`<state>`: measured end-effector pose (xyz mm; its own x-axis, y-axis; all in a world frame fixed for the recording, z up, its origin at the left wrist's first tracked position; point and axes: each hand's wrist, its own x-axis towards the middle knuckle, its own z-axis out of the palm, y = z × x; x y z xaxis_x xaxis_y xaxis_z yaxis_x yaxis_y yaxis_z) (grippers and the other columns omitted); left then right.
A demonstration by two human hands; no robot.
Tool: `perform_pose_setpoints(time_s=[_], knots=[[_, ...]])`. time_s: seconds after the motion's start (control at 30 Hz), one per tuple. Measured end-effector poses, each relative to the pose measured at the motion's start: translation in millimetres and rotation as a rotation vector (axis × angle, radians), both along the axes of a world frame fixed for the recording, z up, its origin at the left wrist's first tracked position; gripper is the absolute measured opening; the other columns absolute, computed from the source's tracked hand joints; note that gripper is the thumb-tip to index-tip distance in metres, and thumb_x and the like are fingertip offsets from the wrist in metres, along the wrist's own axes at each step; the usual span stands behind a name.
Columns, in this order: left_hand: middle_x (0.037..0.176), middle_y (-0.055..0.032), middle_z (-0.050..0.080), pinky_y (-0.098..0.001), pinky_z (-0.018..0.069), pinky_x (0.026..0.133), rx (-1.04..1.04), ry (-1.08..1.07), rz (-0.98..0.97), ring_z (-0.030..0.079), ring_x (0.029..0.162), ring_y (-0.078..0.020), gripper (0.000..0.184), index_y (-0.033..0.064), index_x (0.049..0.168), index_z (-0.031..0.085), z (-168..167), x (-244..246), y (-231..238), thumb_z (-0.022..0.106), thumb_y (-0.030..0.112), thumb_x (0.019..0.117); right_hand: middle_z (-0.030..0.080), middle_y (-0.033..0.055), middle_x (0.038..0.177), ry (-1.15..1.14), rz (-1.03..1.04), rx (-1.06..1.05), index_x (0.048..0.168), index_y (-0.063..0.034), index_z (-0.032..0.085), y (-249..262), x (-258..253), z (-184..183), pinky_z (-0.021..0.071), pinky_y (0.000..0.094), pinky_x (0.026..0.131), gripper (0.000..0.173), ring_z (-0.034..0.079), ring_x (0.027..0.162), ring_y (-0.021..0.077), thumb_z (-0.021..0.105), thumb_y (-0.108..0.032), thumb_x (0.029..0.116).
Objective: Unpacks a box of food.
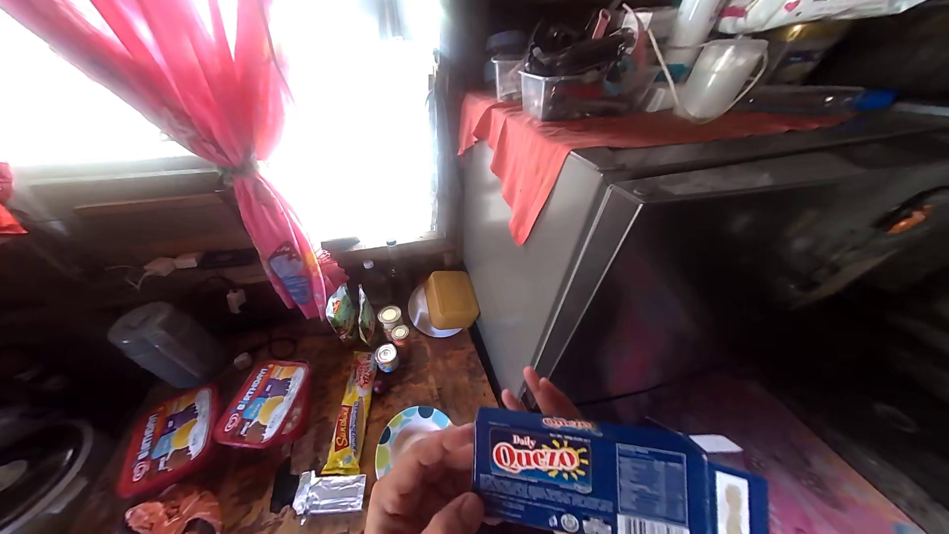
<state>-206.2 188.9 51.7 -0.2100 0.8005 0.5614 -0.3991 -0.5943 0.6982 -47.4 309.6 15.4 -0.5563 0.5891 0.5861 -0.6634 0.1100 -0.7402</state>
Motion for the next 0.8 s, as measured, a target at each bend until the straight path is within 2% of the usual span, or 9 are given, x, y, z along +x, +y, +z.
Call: perform_pose_setpoints(time_s=[0.07,0.2,0.3,0.43,0.63,0.7,0.73,0.77,0.8], knots=[[0.129,-0.0018,0.071,-0.0291,0.0576,0.097,-0.001,0.002,0.0,0.07,0.111,-0.0102,0.039,0.0146,0.139,0.062,0,1,1,0.059,0.005,0.101,0.04,-0.0009,0.162,0.028,0.007,-0.023,0.155,-0.019,0.046,-1,2,5,0.0377,0.0402,0.12,0.074,0.04,0.147,0.0156,0.078,-0.02,0.0885],[0.128,-0.0011,0.071,-0.0291,0.0573,0.097,-0.011,0.015,0.004,0.07,0.111,-0.0099,0.039,0.0154,0.139,0.063,1,3,2,0.059,0.006,0.1009,0.043,0.0045,0.16,0.051,0.001,-0.053,0.155,-0.0183,0.045,-5,6,13,0.0563,0.0351,0.099,0.074,0.052,0.139,0.018,0.077,-0.027,0.0892],[0.128,0.0003,0.071,-0.0285,0.0569,0.098,-0.02,0.022,0.008,0.069,0.111,-0.0089,0.039,0.0168,0.138,0.063,2,5,3,0.06,0.007,0.1009,0.036,-0.003,0.164,0.103,0.003,-0.021,0.158,-0.0227,0.039,-5,4,16,0.0393,0.0355,0.118,0.076,0.039,0.147,0.0119,0.075,-0.022,0.0912],[0.129,-0.001,0.071,-0.0295,0.0569,0.098,-0.012,0.017,-0.004,0.069,0.112,-0.0099,0.038,0.0151,0.138,0.063,1,6,5,0.059,0.006,0.1012,0.054,0.0054,0.152,0.157,0.181,-0.141,0.162,-0.0283,0.03,-11,9,22,0.042,0.0469,0.117,0.086,0.052,0.14,0.0248,0.075,-0.015,0.0902],[0.13,-0.0019,0.07,-0.0298,0.0561,0.099,0.002,0.006,-0.007,0.069,0.113,-0.0108,0.039,0.0152,0.139,0.063,2,9,7,0.06,0.007,0.1011,0.051,0.0066,0.154,0.145,0.165,-0.07,0.164,-0.0295,0.019,-11,10,21,0.0421,0.0488,0.117,0.094,0.048,0.143,0.0277,0.075,-0.013,0.0898],[0.13,-0.0009,0.07,-0.0291,0.0561,0.099,-0.006,0.013,-0.003,0.069,0.113,-0.0099,0.039,0.0154,0.139,0.063,2,8,7,0.059,0.006,0.1011,0.05,0.0087,0.154,0.11,0.156,-0.115,0.16,-0.0199,0.034,-15,9,26,0.0402,0.0445,0.119,0.08,0.047,0.143,0.0253,0.071,-0.008,0.0903],[0.13,-0.001,0.07,-0.0293,0.0561,0.1,-0.006,0.015,-0.006,0.069,0.113,-0.0099,0.039,0.0149,0.139,0.062,2,8,7,0.059,0.006,0.1011,0.056,0.0077,0.148,0.072,0.088,-0.157,0.151,-0.0113,0.048,-20,8,33,0.0434,0.0378,0.116,0.068,0.052,0.138,0.0195,0.07,-0.001,0.0871],[0.13,-0.0008,0.07,-0.0292,0.0562,0.099,-0.006,0.017,-0.001,0.069,0.113,-0.0098,0.039,0.0149,0.139,0.062,2,8,7,0.059,0.006,0.1009,0.061,0.0067,0.14,0.033,0.032,-0.176,0.141,-0.0039,0.055,-23,5,40,0.0458,0.0318,0.112,0.058,0.056,0.132,0.014,0.066,0.003,0.084],[0.13,0.0,0.07,-0.029,0.056,0.1,-0.008,0.018,0.002,0.069,0.113,-0.0092,0.039,0.0156,0.139,0.062,2,8,7,0.059,0.006,0.1009,0.058,0.0065,0.146,0.033,0.058,-0.098,0.144,-0.0054,0.054,-20,8,33,0.0448,0.0348,0.114,0.059,0.055,0.135,0.0159,0.066,0.0,0.0872]])
